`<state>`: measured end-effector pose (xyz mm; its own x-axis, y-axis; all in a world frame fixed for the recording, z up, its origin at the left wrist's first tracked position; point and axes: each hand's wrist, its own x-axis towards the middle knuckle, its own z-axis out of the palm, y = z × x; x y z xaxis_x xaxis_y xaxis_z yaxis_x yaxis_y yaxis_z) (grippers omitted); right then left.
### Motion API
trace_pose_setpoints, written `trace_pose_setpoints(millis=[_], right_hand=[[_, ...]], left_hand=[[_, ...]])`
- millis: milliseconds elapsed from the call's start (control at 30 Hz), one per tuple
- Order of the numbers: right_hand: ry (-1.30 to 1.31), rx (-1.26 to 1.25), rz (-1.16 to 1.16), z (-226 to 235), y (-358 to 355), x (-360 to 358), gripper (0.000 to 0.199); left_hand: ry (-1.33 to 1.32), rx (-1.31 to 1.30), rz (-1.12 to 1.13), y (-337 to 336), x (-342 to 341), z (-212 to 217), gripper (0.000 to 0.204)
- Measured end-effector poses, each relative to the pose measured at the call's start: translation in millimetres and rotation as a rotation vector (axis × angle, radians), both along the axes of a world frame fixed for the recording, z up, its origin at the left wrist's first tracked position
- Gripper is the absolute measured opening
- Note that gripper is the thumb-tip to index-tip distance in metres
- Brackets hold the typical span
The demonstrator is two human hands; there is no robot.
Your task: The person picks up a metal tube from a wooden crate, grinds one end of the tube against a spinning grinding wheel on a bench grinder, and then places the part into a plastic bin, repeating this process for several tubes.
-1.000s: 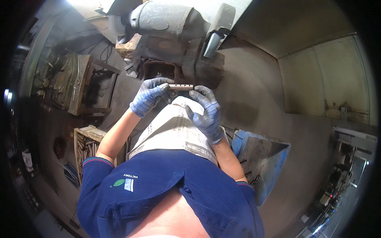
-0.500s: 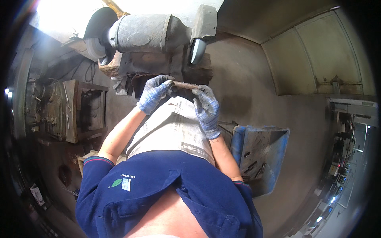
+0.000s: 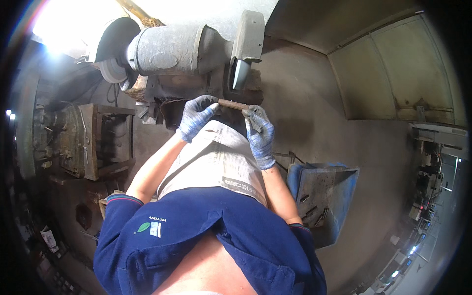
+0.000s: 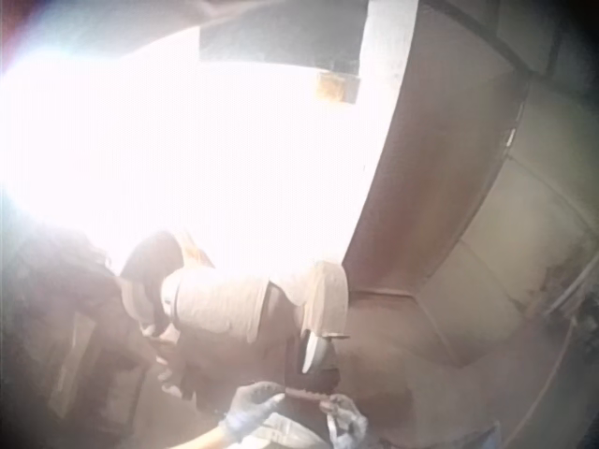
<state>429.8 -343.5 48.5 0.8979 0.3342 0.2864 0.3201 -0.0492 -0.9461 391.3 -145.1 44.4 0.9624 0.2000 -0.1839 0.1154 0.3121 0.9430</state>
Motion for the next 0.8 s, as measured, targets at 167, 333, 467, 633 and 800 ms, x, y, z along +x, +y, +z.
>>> trace_pose_setpoints(millis=[167,333,467,633,800], right_hand=[[0.037,-0.031,0.017,-3.1,-6.1,12.5,0.018],[0.098,0.04,0.016,-11.1,-10.0,17.5,0.018],[0.07,0.017,0.007,-23.0,-11.9,23.4,0.019],[0.093,-0.054,-0.003,-24.0,-8.7,30.7,0.019],[0.143,-0.025,-0.041,-44.6,-18.5,43.6,0.018]], left_hand=[[-0.024,-0.011,0.015,-3.4,14.0,-10.9,0.016],[0.03,-0.043,0.018,-7.9,20.8,-17.6,0.017],[0.093,-0.082,0.042,-11.9,25.1,-20.8,0.018],[0.072,-0.274,0.132,-21.0,34.5,-40.9,0.013],[0.115,-0.415,0.254,-46.4,44.0,-49.1,0.011]])
